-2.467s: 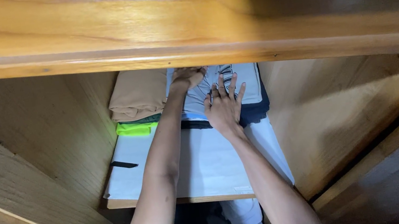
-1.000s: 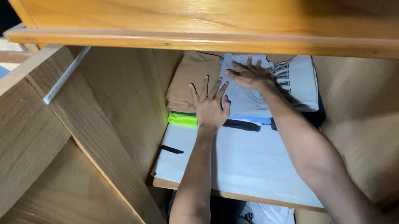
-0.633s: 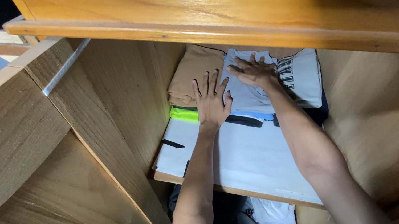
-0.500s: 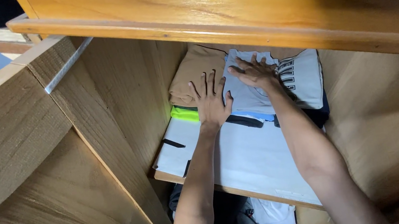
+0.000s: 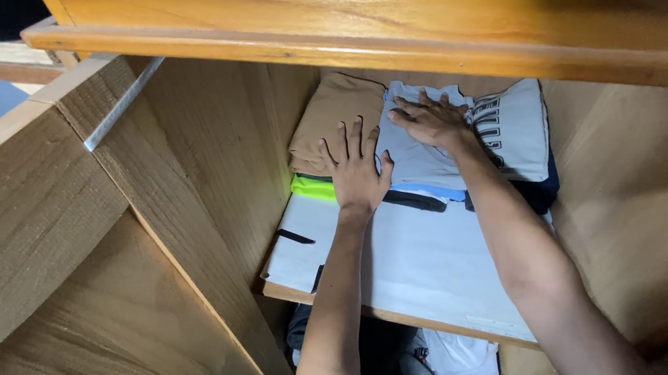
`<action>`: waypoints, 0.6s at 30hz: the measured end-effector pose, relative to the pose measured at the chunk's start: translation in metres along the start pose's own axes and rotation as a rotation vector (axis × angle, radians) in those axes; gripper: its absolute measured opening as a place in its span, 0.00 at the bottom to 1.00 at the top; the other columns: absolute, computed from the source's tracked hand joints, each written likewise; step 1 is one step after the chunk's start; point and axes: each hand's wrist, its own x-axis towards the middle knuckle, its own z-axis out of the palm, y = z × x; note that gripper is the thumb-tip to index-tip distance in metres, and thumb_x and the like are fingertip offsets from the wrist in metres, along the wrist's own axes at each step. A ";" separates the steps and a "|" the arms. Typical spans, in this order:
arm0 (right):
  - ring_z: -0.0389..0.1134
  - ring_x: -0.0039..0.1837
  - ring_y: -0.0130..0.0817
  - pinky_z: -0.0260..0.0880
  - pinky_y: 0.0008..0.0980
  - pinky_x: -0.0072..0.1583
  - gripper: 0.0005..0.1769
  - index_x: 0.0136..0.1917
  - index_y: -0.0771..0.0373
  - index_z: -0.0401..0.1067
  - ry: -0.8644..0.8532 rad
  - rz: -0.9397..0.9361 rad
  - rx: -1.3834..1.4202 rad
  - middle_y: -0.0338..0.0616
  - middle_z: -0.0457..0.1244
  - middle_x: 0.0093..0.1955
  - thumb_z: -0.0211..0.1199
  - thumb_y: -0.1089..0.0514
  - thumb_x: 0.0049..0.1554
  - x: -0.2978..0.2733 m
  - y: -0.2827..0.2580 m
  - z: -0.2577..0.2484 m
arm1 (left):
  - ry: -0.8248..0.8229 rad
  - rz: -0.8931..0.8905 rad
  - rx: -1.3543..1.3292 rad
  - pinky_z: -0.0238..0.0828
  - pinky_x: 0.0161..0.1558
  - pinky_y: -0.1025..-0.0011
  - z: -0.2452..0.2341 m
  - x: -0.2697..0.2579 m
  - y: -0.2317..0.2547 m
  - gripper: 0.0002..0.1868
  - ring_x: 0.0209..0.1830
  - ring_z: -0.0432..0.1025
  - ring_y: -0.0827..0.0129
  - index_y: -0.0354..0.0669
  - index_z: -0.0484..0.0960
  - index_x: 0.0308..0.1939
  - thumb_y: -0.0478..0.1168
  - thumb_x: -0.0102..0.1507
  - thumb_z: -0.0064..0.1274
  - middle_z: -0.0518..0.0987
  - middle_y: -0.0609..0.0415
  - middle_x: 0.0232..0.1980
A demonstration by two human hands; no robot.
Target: The person folds a white t-shirt and a brown t-shirt on a small wooden stool and places them into a wooden wardrobe shelf. The person handles the shirts one at a time, smoothing and aligning them before stacking them with other folded clothes.
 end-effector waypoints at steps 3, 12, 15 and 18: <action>0.27 0.84 0.63 0.34 0.69 0.76 0.44 0.83 0.28 0.38 -0.027 -0.005 0.025 0.43 0.29 0.87 0.25 0.17 0.58 -0.016 -0.008 -0.007 | -0.053 0.000 -0.002 0.26 0.77 0.38 -0.004 -0.001 -0.002 0.24 0.80 0.52 0.56 0.60 0.73 0.64 0.57 0.67 0.35 0.64 0.55 0.75; 0.25 0.84 0.64 0.24 0.74 0.75 0.41 0.83 0.39 0.46 0.240 0.015 -0.029 0.56 0.33 0.86 0.23 0.24 0.64 -0.033 -0.008 0.012 | -0.150 0.002 0.036 0.24 0.78 0.41 -0.011 -0.007 -0.001 0.27 0.83 0.46 0.56 0.62 0.68 0.71 0.58 0.70 0.29 0.58 0.54 0.80; 0.27 0.85 0.60 0.15 0.74 0.74 0.39 0.82 0.37 0.47 0.287 0.025 -0.110 0.56 0.36 0.86 0.24 0.24 0.65 -0.024 -0.001 0.012 | -0.166 -0.004 0.052 0.24 0.78 0.41 -0.010 0.002 -0.004 0.28 0.83 0.45 0.56 0.63 0.67 0.72 0.59 0.70 0.29 0.57 0.55 0.81; 0.22 0.85 0.56 0.09 0.69 0.75 0.40 0.83 0.32 0.40 0.191 0.037 -0.221 0.53 0.31 0.87 0.22 0.22 0.63 -0.023 0.012 0.017 | -0.129 0.008 0.037 0.24 0.78 0.40 -0.005 -0.004 -0.004 0.27 0.83 0.45 0.55 0.63 0.68 0.70 0.58 0.69 0.29 0.57 0.55 0.80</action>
